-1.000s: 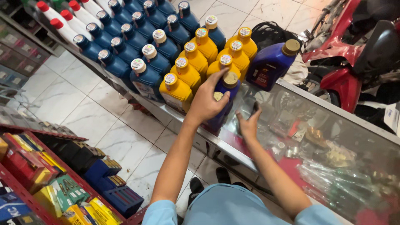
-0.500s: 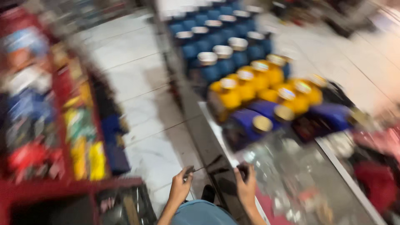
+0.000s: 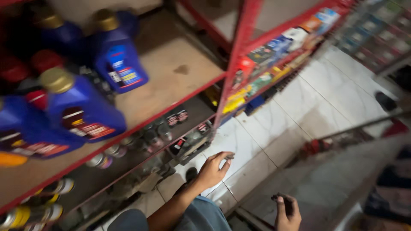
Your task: The person repeatedly picks up bottles of motor oil from a red metal shelf and places them onto a glass display counter. They handle multiple bottles of different colors, including blue, yellow, and black, moving them one by one from the shelf to the counter.
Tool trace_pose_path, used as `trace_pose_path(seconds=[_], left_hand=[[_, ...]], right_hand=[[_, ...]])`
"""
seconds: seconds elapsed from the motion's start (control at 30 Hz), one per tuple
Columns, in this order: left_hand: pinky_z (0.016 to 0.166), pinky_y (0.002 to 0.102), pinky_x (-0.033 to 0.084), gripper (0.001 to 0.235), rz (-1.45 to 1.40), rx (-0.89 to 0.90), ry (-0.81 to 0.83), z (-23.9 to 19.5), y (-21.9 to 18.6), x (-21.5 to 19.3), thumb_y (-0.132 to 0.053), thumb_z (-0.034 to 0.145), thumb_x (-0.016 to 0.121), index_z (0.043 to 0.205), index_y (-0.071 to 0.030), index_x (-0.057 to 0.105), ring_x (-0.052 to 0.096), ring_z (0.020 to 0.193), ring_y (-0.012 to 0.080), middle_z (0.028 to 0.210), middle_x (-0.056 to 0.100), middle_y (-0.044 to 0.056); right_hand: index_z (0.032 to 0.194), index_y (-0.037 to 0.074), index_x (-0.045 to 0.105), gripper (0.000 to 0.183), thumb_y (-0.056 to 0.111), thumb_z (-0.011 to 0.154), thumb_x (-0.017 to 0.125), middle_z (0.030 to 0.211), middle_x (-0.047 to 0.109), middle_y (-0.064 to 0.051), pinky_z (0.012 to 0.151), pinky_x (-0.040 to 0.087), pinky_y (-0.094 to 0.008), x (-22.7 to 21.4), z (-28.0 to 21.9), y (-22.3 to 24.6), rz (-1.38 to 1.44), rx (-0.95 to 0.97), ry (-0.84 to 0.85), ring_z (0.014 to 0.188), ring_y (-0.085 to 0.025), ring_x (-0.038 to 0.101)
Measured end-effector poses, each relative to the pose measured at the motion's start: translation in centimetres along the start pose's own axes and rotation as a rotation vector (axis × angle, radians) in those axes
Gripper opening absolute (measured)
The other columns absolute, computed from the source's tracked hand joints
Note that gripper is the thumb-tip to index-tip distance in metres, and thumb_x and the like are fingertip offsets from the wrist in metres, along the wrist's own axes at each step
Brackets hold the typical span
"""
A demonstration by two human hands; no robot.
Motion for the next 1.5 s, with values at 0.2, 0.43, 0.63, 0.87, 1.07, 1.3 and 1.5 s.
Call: trace_pose_path(seconds=[0.2,0.43,0.63,0.87,1.07,1.3,1.5], left_hand=[[0.096,0.040,0.055,0.027,0.146,0.149,-0.400,1.5,-3.0,-11.1,-0.006,0.096,0.064,0.123,0.000,0.064,0.070,0.111,0.0355,0.117,0.071,0.018],[0.102,0.046,0.049,0.030,0.507,0.244,-0.778,3.3,-6.1,-23.1,-0.005,0.094,0.065,0.123,-0.001,0.062,0.062,0.116,0.0415,0.120,0.066,0.021],[0.102,0.045,0.050,0.036,0.485,0.107,-0.723,6.2,-5.3,-25.8,-0.007,0.094,0.065,0.128,0.001,0.060,0.060,0.119,0.0438,0.128,0.062,0.022],[0.095,0.043,0.053,0.029,0.736,0.056,-0.777,6.6,-4.9,-24.8,-0.011,0.091,0.068,0.119,-0.001,0.065,0.064,0.112,0.0383,0.121,0.066,0.018],[0.095,0.043,0.054,0.029,0.832,0.038,-0.944,6.4,-4.5,-24.9,-0.010,0.091,0.068,0.118,0.001,0.065,0.065,0.110,0.0368,0.118,0.067,0.018],[0.094,0.042,0.055,0.030,0.873,-0.076,-1.166,6.0,-3.7,-24.8,-0.011,0.091,0.068,0.119,-0.002,0.066,0.067,0.106,0.0379,0.116,0.068,0.018],[0.090,0.042,0.055,0.028,0.868,-0.137,-1.218,5.7,-3.0,-24.5,-0.012,0.092,0.068,0.117,-0.002,0.067,0.066,0.099,0.0390,0.111,0.067,0.019]], right_hand=[[0.113,-0.005,0.065,0.020,0.009,0.100,0.063,0.102,0.073,-0.013,0.093,0.053,-0.031,12.8,5.2,6.4,-0.024,-0.030,0.333,0.099,-0.018,0.070],[0.106,-0.002,0.068,0.015,0.009,0.098,0.063,0.099,0.075,-0.010,0.091,0.052,-0.030,27.1,9.6,18.6,-0.244,-0.354,0.645,0.095,-0.019,0.070],[0.110,0.000,0.065,0.016,0.010,0.097,0.066,0.107,0.070,-0.010,0.094,0.051,-0.030,38.8,14.4,28.5,-0.167,-0.668,0.786,0.102,-0.017,0.066],[0.126,0.003,0.059,0.036,0.011,0.093,0.067,0.116,0.067,-0.011,0.087,0.054,-0.038,59.6,21.8,26.6,0.024,0.216,1.016,0.106,-0.022,0.065],[0.127,0.003,0.059,0.035,0.011,0.094,0.068,0.117,0.066,-0.011,0.089,0.054,-0.037,72.9,25.6,24.2,-0.047,0.025,1.016,0.106,-0.022,0.064],[0.127,0.003,0.058,0.034,0.011,0.097,0.070,0.117,0.065,-0.011,0.090,0.054,-0.037,78.5,28.1,25.3,-0.116,-0.171,1.026,0.106,-0.021,0.064],[0.128,0.002,0.057,0.033,0.011,0.098,0.071,0.118,0.065,-0.011,0.092,0.053,-0.036,81.0,27.0,24.9,-0.131,-0.255,1.077,0.106,-0.021,0.063]])
Point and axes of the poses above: each hand's wrist, its own z-axis towards the middle knuckle, its own x-axis out of the palm, y = z × x, the point moved 5 cm from there along z, towards the middle knuckle
